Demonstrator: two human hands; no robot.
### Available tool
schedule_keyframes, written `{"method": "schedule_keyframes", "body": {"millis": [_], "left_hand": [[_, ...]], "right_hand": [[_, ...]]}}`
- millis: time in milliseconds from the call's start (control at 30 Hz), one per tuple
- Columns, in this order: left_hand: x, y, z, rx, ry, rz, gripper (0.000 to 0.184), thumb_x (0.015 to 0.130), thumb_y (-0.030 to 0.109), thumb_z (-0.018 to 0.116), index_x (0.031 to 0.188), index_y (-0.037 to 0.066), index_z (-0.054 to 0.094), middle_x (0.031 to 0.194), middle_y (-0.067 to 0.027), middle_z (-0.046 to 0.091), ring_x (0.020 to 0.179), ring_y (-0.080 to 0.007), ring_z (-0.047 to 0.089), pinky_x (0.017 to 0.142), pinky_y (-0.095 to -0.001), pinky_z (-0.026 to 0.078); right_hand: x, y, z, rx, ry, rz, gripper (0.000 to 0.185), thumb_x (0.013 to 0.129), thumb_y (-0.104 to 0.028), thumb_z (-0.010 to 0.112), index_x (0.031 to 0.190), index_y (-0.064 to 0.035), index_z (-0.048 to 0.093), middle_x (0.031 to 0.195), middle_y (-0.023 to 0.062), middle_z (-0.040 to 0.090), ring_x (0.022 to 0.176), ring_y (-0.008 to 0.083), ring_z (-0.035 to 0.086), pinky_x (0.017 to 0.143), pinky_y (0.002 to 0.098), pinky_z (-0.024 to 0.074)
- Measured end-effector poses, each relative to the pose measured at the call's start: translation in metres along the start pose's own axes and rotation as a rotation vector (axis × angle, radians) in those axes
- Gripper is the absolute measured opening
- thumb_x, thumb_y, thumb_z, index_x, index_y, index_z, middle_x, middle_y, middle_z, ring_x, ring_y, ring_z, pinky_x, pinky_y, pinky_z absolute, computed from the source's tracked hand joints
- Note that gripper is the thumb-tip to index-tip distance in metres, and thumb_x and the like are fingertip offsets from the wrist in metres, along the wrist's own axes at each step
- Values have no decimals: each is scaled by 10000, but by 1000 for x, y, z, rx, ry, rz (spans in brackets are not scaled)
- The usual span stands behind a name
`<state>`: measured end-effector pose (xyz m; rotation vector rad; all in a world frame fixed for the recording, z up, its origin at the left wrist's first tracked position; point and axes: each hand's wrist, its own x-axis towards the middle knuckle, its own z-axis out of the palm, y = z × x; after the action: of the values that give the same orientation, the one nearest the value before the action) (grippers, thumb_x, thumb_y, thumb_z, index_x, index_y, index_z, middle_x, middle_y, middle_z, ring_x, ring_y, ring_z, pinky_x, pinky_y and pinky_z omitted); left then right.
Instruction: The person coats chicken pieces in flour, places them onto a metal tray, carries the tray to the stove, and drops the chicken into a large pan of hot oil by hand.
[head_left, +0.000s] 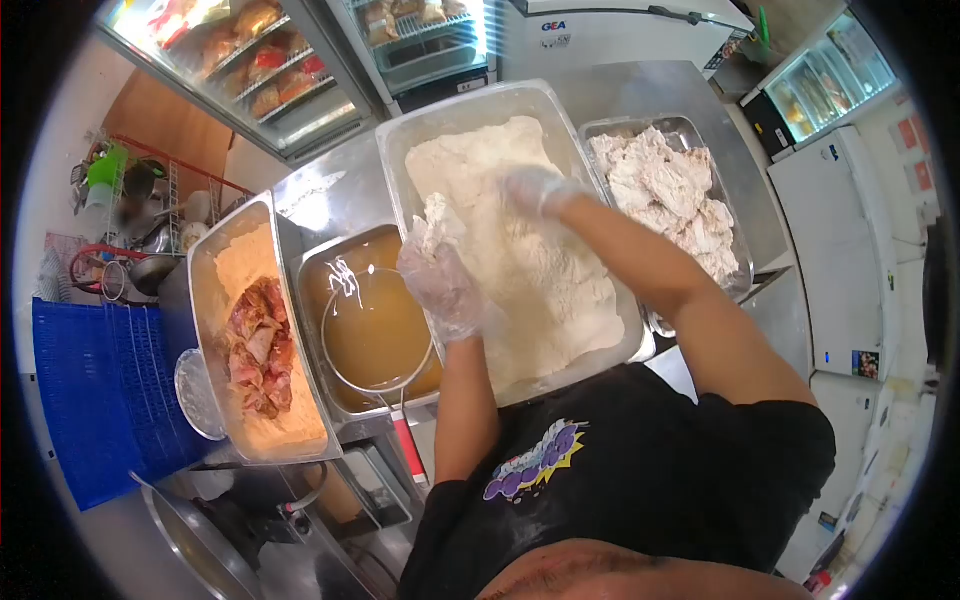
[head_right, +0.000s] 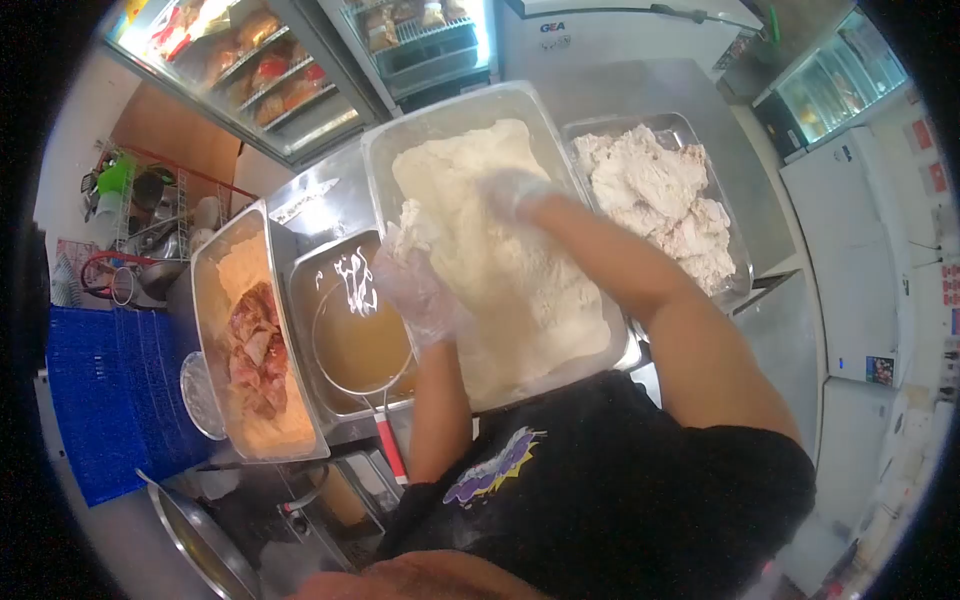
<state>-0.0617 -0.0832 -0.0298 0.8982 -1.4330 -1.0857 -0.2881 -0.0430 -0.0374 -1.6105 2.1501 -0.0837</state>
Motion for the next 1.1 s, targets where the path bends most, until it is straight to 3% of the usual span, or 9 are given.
{"method": "schedule_keyframes", "body": {"millis": [167, 333, 400, 567, 667, 767, 900, 967, 1100], "left_hand": [[6, -7, 0, -181, -81, -254, 285, 933, 10, 665, 1203, -78, 642, 1099, -161, 700, 1000, -237, 682, 890, -352, 561], [10, 41, 3, -356, -141, -388, 252, 923, 0, 641, 1162, -68, 677, 1028, -98, 711, 896, -152, 666, 798, -286, 548], [14, 34, 3, -300, -148, -367, 246, 925, 8, 629, 1153, -71, 681, 1023, -88, 714, 886, -136, 661, 789, -274, 542], [9, -16, -1, -429, -150, -341, 288, 912, 27, 642, 1177, -84, 661, 1063, -102, 724, 906, -152, 677, 805, -278, 548], [3, -19, -1, -446, -253, -454, 316, 907, 26, 624, 1204, -76, 663, 1069, -97, 722, 918, -158, 675, 823, -290, 549], [2, 5, -3, -571, -451, -562, 319, 916, 32, 603, 1213, -67, 665, 1060, -81, 717, 897, -142, 667, 816, -282, 544], [-8, -9, 4, -656, -571, -544, 317, 922, 33, 590, 1219, -36, 677, 1048, -40, 717, 843, -111, 649, 768, -262, 528], [-9, -6, 4, -333, -635, -469, 306, 929, 68, 620, 1210, -36, 682, 1050, -40, 718, 852, -105, 645, 764, -262, 518], [-11, 26, -2, 278, -686, -192, 320, 903, 93, 683, 1183, -63, 686, 1062, -106, 730, 910, -167, 670, 829, -309, 528]], "right_hand": [[-17, -3, 122, -463, 587, 74, 463, 925, -377, 653, 1250, -48, 671, 1165, 230, 724, 1140, 388, 678, 980, 459, 537], [0, -63, 55, -54, -242, -284, 465, 878, -344, 693, 1185, 5, 706, 1118, 238, 741, 1071, 389, 710, 946, 456, 557], [23, -55, 9, 96, 133, -93, 351, 881, -283, 671, 1066, 4, 748, 1044, 256, 745, 1016, 389, 724, 907, 462, 566], [59, -3, 43, -8, 16, -43, 298, 897, -210, 671, 1097, -5, 753, 1046, 212, 757, 986, 352, 720, 908, 425, 558], [3, -6, 35, 844, -183, -146, 321, 923, -235, 690, 1171, -36, 732, 1115, 115, 751, 1015, 260, 702, 915, 371, 553], [-49, -13, 28, 1275, 162, -10, 298, 972, -308, 662, 1137, -72, 737, 987, 64, 728, 834, 190, 663, 762, 324, 530], [-85, -8, 45, 1863, -61, -51, 225, 983, -276, 680, 1100, -88, 720, 927, 64, 690, 782, 159, 657, 710, 303, 538], [-102, -57, 6, 1700, 26, 251, 182, 966, -223, 688, 1085, -90, 722, 907, 68, 685, 766, 153, 659, 696, 303, 546], [-108, -68, -26, 990, 191, 259, 264, 881, -174, 707, 1090, -15, 678, 983, 161, 709, 924, 312, 710, 837, 400, 567]]}}
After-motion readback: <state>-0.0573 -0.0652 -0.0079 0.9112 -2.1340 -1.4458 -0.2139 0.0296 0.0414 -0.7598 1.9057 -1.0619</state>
